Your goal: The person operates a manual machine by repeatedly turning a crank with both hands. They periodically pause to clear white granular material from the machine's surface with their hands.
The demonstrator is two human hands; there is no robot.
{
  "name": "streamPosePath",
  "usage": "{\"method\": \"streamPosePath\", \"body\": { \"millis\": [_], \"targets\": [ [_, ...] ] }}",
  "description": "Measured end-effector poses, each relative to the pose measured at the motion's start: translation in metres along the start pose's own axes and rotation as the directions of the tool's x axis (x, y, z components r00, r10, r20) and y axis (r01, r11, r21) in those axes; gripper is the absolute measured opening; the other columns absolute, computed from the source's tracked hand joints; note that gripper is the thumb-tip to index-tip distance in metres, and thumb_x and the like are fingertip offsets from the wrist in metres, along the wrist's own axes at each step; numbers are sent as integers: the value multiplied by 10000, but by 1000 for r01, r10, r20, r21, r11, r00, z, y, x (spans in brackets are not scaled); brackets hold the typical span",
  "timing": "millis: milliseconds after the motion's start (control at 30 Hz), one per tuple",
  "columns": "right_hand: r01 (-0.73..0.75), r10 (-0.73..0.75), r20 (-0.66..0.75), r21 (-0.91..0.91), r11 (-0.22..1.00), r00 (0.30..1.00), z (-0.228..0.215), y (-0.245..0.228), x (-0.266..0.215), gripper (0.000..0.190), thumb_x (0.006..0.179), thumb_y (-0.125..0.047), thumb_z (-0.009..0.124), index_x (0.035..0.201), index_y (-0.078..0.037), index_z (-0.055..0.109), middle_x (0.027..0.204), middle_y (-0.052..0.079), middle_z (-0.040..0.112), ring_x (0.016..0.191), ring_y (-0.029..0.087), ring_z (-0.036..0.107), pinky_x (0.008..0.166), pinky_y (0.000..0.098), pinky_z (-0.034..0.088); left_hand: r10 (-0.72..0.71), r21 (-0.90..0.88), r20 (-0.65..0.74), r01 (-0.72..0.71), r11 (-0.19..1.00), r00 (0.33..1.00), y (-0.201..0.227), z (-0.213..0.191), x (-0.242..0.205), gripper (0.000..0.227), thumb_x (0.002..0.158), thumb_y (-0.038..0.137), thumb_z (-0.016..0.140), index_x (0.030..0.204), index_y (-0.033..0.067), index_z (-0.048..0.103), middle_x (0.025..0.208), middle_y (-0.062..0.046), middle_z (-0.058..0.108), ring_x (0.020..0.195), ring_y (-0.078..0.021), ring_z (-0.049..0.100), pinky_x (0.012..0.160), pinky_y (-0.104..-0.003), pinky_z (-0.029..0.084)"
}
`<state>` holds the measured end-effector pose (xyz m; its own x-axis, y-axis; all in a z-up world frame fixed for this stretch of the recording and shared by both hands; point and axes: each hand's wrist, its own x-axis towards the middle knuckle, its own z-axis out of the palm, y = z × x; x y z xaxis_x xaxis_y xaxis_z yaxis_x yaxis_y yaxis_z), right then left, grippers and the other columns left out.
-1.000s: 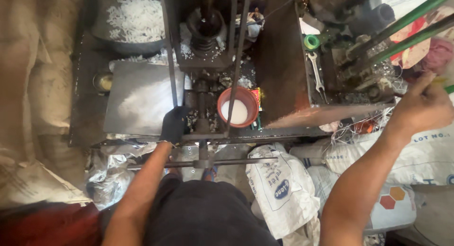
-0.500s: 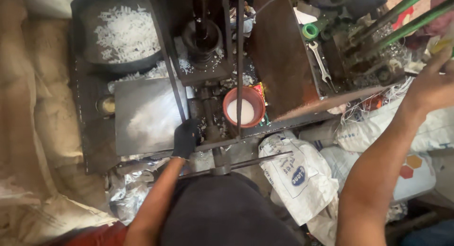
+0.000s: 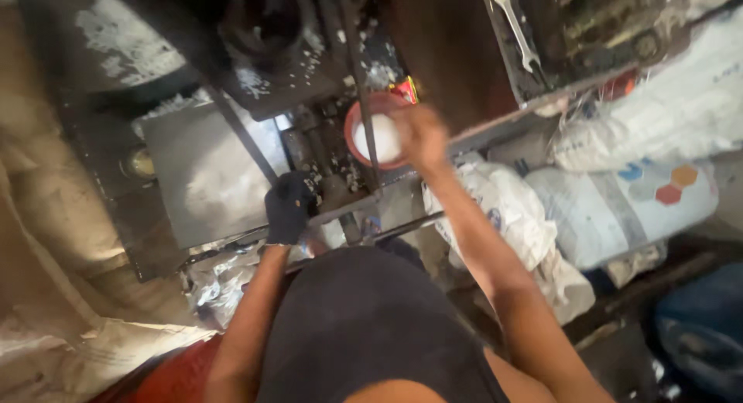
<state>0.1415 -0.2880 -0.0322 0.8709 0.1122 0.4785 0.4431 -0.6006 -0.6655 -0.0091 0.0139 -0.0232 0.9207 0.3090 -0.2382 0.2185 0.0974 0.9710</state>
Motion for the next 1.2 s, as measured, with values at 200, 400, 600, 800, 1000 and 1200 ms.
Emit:
{"method": "streamPosePath", "body": {
  "millis": [200,400,600,800,1000,1200],
  "targets": [
    [-73,291,417,-466,882,861,106,55,-26,309,888,-151,664,1142,21,703,1216,275,625,1106,468,629,939,508,514,68,255,21,-71,964,997,28,5,-5,238,1014,146,603,1165,-3,709,760,-10,626,670,-81,571,602,-269,493],
    [-43,382,612,-494,869,692,140,51,-36,281,913,-150,579,1130,0,674,1209,280,584,1030,471,654,778,515,576,-189,-45,-102,185,982,977,28,7,-5,214,1041,157,619,1105,-35,688,767,-31,618,644,-114,603,557,-292,473],
    [-65,379,611,-471,880,695,150,53,-27,292,964,-291,537,917,-79,733,862,179,734,795,370,737,713,502,586,-175,-226,-53,159,961,983,20,9,-3,230,1033,141,639,1122,-71,654,823,-44,643,689,-110,610,586,-273,487],
    [-789,705,432,25,614,563,146,86,-33,435,1048,-440,550,793,-130,716,652,108,694,527,206,667,539,382,540,-9,49,-43,11,999,999,28,8,-8,259,1030,186,608,1136,-36,690,814,-17,647,700,-81,602,592,-268,492],
    [-664,390,889,444,-602,242,110,105,-21,317,1036,-380,571,802,-180,498,645,-8,500,389,74,355,285,196,216,119,372,-16,-105,922,993,37,8,-5,271,1058,202,581,1091,-19,734,732,9,612,642,-90,575,586,-265,459],
    [-550,356,849,526,-649,391,49,44,13,344,1025,-376,576,744,-179,547,625,23,549,361,91,377,266,209,249,142,198,-10,-137,970,990,20,4,-6,260,1057,174,565,1139,-10,730,749,7,631,660,-86,580,609,-277,477]
  ]
}}
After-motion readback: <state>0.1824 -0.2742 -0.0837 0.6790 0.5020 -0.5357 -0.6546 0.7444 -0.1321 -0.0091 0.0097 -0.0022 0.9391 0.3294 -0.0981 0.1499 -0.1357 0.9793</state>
